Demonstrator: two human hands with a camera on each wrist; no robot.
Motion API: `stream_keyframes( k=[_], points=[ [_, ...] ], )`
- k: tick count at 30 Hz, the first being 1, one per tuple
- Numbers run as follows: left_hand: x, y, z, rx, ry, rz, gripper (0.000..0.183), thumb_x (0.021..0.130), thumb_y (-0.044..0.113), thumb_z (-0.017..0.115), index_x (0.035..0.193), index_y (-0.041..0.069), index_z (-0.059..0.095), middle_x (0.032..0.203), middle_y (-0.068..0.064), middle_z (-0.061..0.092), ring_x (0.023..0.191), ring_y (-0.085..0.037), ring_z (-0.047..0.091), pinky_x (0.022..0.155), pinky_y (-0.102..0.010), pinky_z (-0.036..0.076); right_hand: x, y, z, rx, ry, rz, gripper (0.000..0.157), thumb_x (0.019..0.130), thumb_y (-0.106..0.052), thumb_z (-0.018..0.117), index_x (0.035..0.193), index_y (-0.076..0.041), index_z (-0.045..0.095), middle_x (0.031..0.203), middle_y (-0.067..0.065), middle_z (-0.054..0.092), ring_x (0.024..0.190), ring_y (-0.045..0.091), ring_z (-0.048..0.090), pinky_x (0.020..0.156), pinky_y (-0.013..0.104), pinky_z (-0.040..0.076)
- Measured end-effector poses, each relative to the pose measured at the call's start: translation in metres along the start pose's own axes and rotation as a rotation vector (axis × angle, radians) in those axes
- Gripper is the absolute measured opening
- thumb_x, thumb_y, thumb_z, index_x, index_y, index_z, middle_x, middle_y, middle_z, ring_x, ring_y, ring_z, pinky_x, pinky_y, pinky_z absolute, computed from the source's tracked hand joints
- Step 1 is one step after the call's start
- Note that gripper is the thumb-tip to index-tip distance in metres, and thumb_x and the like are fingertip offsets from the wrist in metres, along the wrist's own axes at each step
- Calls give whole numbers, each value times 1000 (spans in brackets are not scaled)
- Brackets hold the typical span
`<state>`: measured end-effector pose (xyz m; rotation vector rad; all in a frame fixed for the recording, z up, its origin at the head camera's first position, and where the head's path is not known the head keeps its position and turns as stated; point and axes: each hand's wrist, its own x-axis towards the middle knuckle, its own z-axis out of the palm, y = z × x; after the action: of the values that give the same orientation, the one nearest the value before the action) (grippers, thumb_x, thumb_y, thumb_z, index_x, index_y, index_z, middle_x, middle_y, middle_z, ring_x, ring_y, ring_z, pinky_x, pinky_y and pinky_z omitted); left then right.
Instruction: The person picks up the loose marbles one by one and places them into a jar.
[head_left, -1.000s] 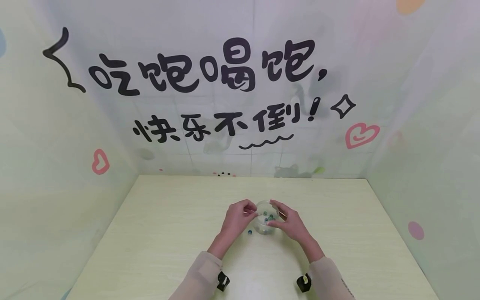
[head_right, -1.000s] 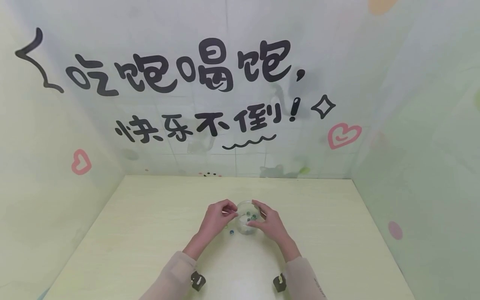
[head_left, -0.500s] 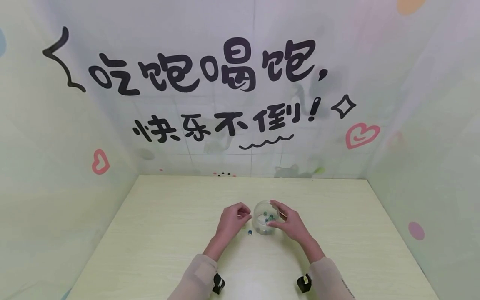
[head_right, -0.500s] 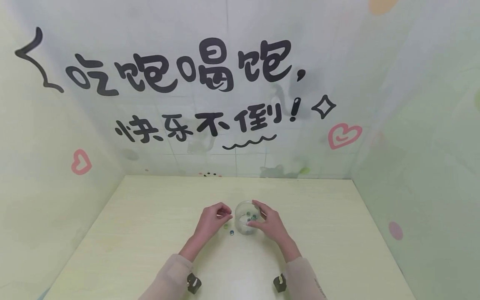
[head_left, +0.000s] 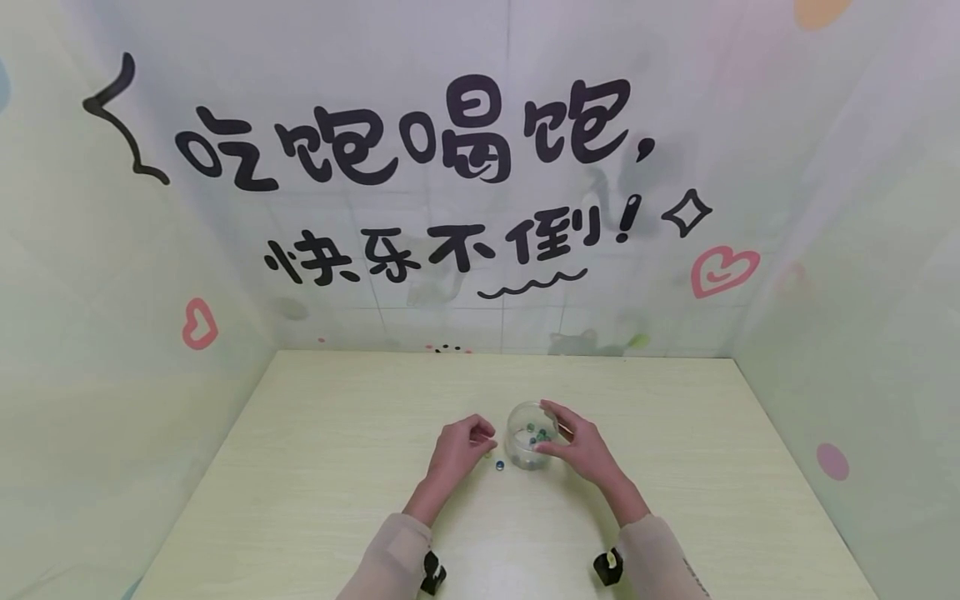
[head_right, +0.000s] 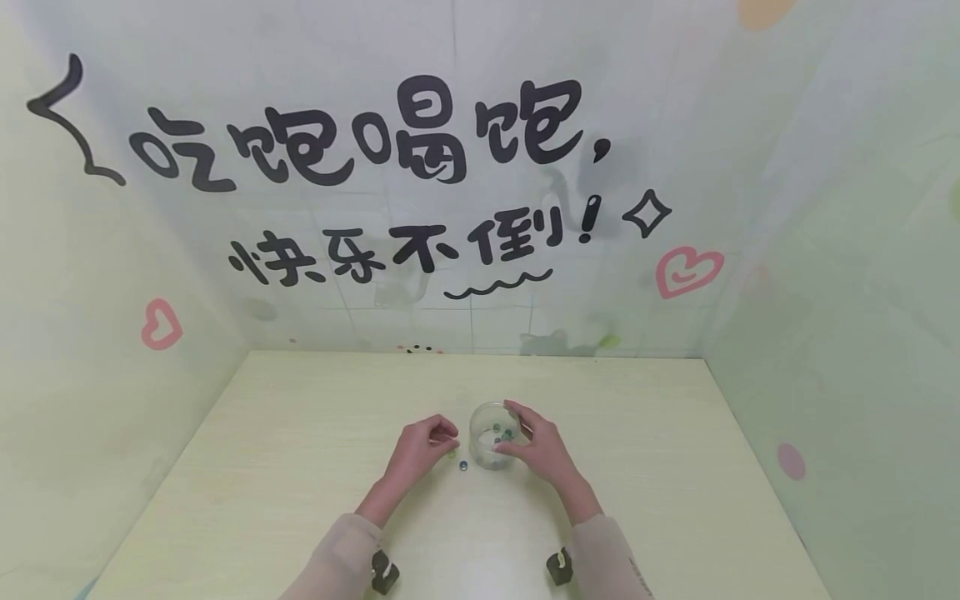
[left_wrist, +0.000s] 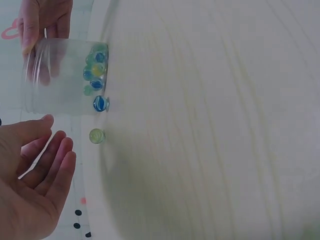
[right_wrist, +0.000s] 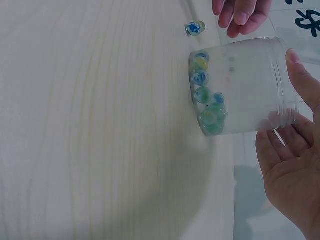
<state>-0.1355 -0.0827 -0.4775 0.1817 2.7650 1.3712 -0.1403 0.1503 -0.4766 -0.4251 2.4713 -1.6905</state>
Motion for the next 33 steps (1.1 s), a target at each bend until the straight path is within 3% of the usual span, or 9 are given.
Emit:
stream_keyframes(
  k=[8, 15, 24, 33],
  points=[
    [0, -12, 4, 2, -35, -48, 12, 88, 10, 73, 100, 10, 70, 99, -5, 73, 89, -19, 71, 79, -35, 60, -2, -5, 2, -1, 3, 5, 67, 86, -2, 75, 146, 3, 44, 150, 24, 47, 142, 42, 42, 114, 51, 40],
    [1, -17, 7, 21, -34, -56, 14, 86, 9, 75, 99, 10, 71, 97, -4, 74, 87, -17, 70, 79, -34, 59, -6, -21, 1, 13, -9, 12, 70, 85, 0, 75, 145, 9, 41, 150, 30, 44, 141, 47, 39, 114, 56, 38],
    [2, -21, 10, 67, -46, -45, 13, 86, 5, 75, 97, 9, 71, 91, -4, 72, 81, -11, 65, 73, -27, 56, 0, 0, 2, -5, 7, 8, 69, 85, -6, 76, 146, 1, 44, 151, 23, 46, 142, 41, 42, 114, 49, 40],
    [3, -23, 12, 128, -49, -14, 13, 84, 2, 75, 95, 8, 72, 87, -3, 71, 78, -11, 62, 69, -25, 55, 1, 3, 1, -6, -4, -2, 71, 85, -9, 77, 146, 1, 44, 151, 23, 46, 142, 41, 41, 114, 50, 39]
  ],
)
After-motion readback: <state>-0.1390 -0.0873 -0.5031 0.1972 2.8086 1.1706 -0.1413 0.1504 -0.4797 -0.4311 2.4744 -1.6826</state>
